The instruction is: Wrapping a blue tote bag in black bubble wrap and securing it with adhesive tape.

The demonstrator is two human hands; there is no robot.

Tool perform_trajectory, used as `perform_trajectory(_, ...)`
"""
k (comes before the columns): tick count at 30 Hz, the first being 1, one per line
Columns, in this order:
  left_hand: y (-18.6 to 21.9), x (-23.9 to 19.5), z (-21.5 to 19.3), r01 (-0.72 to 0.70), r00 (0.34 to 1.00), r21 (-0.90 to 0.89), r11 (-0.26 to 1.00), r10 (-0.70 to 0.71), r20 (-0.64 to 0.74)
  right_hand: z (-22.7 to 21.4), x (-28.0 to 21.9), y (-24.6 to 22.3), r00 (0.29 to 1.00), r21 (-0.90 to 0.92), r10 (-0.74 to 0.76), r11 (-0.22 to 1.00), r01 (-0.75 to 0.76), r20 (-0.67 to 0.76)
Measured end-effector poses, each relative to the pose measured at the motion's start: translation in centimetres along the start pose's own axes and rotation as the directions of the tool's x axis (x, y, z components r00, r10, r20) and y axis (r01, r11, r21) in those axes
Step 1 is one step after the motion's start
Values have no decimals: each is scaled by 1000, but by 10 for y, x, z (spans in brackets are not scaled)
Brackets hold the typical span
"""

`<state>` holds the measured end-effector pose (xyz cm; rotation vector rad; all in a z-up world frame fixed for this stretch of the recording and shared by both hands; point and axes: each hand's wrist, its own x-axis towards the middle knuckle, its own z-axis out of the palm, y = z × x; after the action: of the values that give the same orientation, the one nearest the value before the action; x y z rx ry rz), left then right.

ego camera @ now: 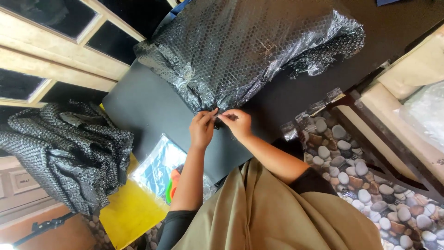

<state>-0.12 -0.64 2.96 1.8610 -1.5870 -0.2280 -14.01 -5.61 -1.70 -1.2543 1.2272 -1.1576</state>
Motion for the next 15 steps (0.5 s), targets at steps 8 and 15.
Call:
perform_trajectory(8, -1, 8, -11, -1, 998, -145, 989, 11, 68, 0, 10, -4, 885, -272, -455, 868, 416, -101)
perform_trajectory(15, 4, 11, 0, 32, 999, -71, 997, -33, -20, -5, 14, 1, 794, -418, -605, 738, 530, -61)
